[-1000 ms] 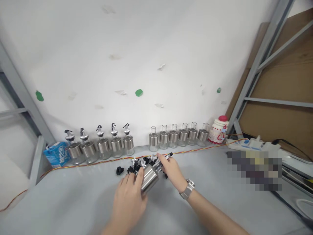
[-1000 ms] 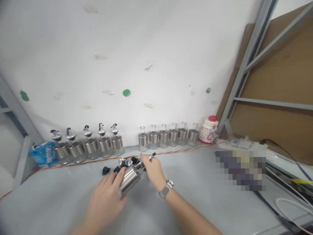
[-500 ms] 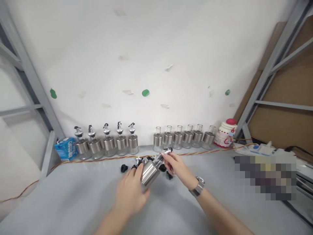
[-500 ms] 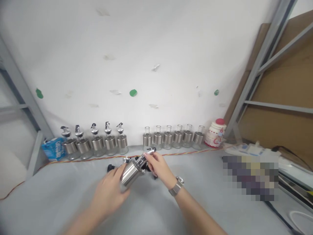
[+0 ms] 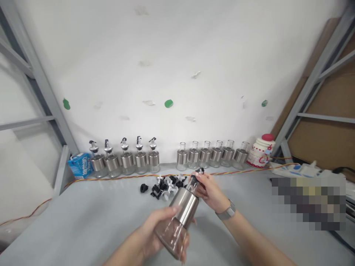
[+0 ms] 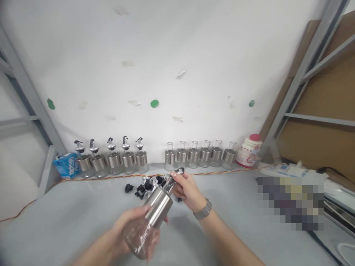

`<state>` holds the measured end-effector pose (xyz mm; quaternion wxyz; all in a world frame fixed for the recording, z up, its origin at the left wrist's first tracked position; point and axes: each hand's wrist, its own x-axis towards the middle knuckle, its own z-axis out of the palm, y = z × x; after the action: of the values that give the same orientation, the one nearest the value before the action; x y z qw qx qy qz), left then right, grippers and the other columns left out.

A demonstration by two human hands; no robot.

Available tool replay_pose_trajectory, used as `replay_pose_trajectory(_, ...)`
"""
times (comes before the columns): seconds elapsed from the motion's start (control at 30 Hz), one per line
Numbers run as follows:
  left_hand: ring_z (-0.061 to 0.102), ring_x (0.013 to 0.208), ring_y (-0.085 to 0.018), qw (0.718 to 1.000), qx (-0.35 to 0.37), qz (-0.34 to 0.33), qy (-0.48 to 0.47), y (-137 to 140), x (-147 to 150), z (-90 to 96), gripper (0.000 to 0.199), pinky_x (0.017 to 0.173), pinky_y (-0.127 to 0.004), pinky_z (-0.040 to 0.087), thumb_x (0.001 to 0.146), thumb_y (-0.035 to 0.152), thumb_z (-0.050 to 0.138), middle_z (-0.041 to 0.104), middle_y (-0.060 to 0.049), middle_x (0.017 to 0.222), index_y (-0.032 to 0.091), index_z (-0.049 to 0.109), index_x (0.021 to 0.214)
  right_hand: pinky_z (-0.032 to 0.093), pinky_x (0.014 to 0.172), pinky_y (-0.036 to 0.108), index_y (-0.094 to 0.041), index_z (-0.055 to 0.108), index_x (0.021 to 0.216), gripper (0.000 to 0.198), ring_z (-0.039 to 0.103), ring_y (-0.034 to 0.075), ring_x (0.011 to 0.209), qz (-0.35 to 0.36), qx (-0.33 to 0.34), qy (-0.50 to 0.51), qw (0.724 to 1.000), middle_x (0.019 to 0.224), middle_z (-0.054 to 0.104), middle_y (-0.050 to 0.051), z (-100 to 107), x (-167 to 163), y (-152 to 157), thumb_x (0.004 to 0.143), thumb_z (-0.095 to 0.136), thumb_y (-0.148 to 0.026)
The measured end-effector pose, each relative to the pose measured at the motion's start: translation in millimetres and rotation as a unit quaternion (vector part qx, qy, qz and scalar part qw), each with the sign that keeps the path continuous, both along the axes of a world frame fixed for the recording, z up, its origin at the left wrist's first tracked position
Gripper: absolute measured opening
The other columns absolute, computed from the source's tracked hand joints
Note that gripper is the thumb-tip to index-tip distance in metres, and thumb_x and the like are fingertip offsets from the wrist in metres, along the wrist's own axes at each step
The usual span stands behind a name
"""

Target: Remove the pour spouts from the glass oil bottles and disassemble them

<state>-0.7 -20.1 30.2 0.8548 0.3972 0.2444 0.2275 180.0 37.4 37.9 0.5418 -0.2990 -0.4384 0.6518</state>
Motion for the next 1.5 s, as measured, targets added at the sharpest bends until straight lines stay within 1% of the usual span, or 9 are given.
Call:
replay_pose_trajectory(0.2,0.053,0.043,-0.017,0.985,-0.12,-0.088,-0.089,21,-7,-16.1,0.087,0.042,-0.028,0.042,0.065,0.076,0.02,0.057,-0.006,0.052,0.003,0.054,0.097,0.012,0.031,0.015,-0.015,0.054,0.068,0.03,0.012,0.002,0.03,-0.01,-0.037,-0.035,0.999,0.032,0.024,-0.012,6,-12,-8,0.072,0.054,-0.045)
replay_pose_trajectory(0.53,0.061,0.053,-0.022,0.998,-0.065,-0.015,0.005,16,-7,-12.5,0.075,0.048,-0.031,0.045,0.074,0.066,0.025,0.063,-0.012,0.064,0.002,0.055,0.097,0.013,0.026,0.018,-0.019,0.036,0.046,0.042,0.02,0.003,0.025,-0.173,-0.083,-0.202,0.96,0.029,0.028,-0.01,4,-11,-5,0.061,0.063,-0.048)
replay_pose_trajectory(0.87,0.058,0.046,-0.021,0.993,-0.083,-0.072,-0.052,15,-9,-9.3,0.079,0.041,-0.027,0.041,0.069,0.072,0.019,0.059,-0.008,0.053,0.005,0.054,0.095,0.015,0.034,0.017,-0.014,0.055,0.057,0.026,0.02,0.002,0.036,-0.066,-0.018,0.03,0.997,0.042,0.034,-0.008,7,-14,-11,0.064,0.066,-0.037)
replay_pose_trajectory(1.0,0.056,0.047,-0.019,0.999,0.019,-0.017,0.045,4,-7,10.6,0.067,0.045,-0.028,0.041,0.071,0.065,0.031,0.06,-0.008,0.056,0.006,0.052,0.096,0.025,0.04,0.018,-0.015,0.063,0.08,0.025,0.03,0.005,0.043,-0.015,0.014,0.035,0.999,0.055,0.044,-0.004,13,-11,-13,0.069,0.06,-0.038)
replay_pose_trajectory(1.07,0.057,0.055,-0.02,0.969,0.146,0.1,0.174,-2,-3,18.3,0.054,0.054,-0.03,0.042,0.072,0.058,0.042,0.061,-0.006,0.065,0.012,0.05,0.101,0.026,0.041,0.019,-0.015,0.062,0.081,0.027,0.032,0.006,0.044,-0.025,0.015,-0.003,1.0,0.052,0.042,-0.004,12,-11,-11,0.072,0.056,-0.041)
replay_pose_trajectory(1.13,0.056,0.067,-0.022,0.875,0.304,0.201,0.319,-5,0,19.1,0.047,0.063,-0.031,0.04,0.069,0.054,0.05,0.061,-0.006,0.076,0.018,0.051,0.099,0.025,0.04,0.02,-0.015,0.059,0.071,0.029,0.033,0.007,0.043,-0.06,0.029,-0.078,0.995,0.048,0.04,-0.005,8,-13,-7,0.071,0.056,-0.044)
replay_pose_trajectory(1.3,0.052,0.082,-0.029,0.684,0.482,0.25,0.487,-2,-2,1.0,0.055,0.071,-0.034,0.033,0.066,0.056,0.052,0.059,-0.011,0.088,0.02,0.05,0.108,0.023,0.039,0.021,-0.016,0.048,0.054,0.034,0.032,0.007,0.041,-0.208,0.048,-0.262,0.941,0.045,0.038,-0.005,-4,-15,-2,0.065,0.06,-0.047)
replay_pose_trajectory(1.4,0.052,0.081,-0.03,0.678,0.493,0.249,0.485,-2,-2,-2.2,0.058,0.07,-0.033,0.033,0.066,0.056,0.051,0.059,-0.012,0.088,0.02,0.049,0.112,0.022,0.039,0.02,-0.016,0.049,0.053,0.035,0.03,0.007,0.042,-0.206,0.027,-0.285,0.936,0.046,0.038,-0.005,-5,-13,-2,0.064,0.061,-0.047)
replay_pose_trajectory(1.5,0.054,0.072,-0.025,0.751,0.442,0.221,0.437,-5,0,7.4,0.051,0.064,-0.029,0.034,0.066,0.055,0.053,0.061,-0.006,0.08,0.022,0.053,0.104,0.023,0.039,0.02,-0.014,0.054,0.06,0.032,0.03,0.006,0.043,-0.158,0.036,-0.238,0.958,0.049,0.041,-0.004,-3,-11,-1,0.064,0.061,-0.045)
